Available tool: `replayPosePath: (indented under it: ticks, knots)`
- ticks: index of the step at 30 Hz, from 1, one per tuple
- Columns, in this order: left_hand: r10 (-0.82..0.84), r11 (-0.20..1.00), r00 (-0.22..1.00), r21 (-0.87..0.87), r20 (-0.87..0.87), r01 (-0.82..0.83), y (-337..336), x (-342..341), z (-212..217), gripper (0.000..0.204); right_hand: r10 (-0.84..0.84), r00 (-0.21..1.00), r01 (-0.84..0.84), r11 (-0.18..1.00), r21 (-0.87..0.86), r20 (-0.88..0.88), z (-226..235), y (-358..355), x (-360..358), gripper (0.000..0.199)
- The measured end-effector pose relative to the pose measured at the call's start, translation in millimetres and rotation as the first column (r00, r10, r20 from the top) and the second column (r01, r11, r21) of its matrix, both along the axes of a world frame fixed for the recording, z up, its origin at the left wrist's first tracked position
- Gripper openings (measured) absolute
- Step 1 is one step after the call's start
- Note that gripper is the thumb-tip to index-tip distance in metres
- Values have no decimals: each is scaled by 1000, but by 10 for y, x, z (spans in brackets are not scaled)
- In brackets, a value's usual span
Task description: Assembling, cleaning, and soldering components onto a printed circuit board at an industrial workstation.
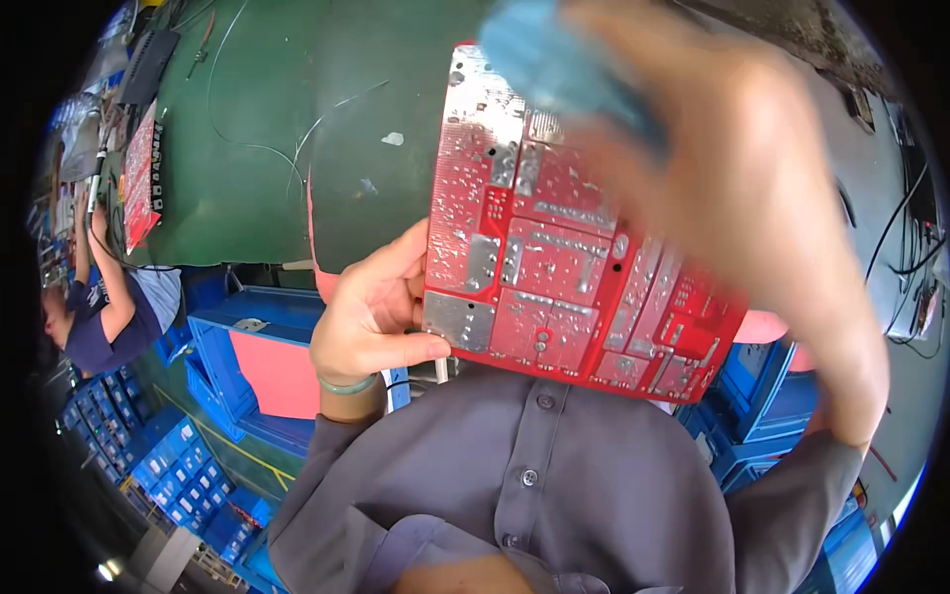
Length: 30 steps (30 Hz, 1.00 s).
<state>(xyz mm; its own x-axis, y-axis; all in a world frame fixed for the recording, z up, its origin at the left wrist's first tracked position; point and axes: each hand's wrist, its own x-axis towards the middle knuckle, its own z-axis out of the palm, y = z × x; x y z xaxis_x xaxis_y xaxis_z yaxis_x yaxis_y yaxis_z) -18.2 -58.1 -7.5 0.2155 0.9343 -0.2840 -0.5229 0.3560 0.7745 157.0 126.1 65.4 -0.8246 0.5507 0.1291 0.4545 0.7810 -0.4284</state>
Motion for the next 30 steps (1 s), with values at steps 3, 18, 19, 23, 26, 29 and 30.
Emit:
replayPosePath:
  ticks: [3,18,19,23,26,29,30]
  knots:
    - [-59,996,997,59,-41,61,36,-29,-66,80,467,846,-435,884,-174,258,57,-659,-29,43]
    - [-48,973,986,230,161,10,58,-37,-261,87,99,994,-98,995,-31,43,-287,-55,17,47]
    - [-37,985,988,172,153,10,65,-45,-228,90,82,996,-81,996,-31,46,-283,-77,36,48]
    - [-16,981,988,195,151,-14,48,-15,-252,90,16,999,-15,1000,-6,45,-215,-149,104,50]
    - [22,987,978,152,209,-55,-20,-35,-208,88,-2,999,2,1000,-9,34,-174,-196,85,51]
    - [-46,966,977,260,206,-10,51,-18,-287,82,366,930,-357,923,-145,41,12,-732,50,55]
    - [-7,950,976,307,218,-62,56,3,-302,81,463,884,-441,870,-219,60,33,-788,70,58]
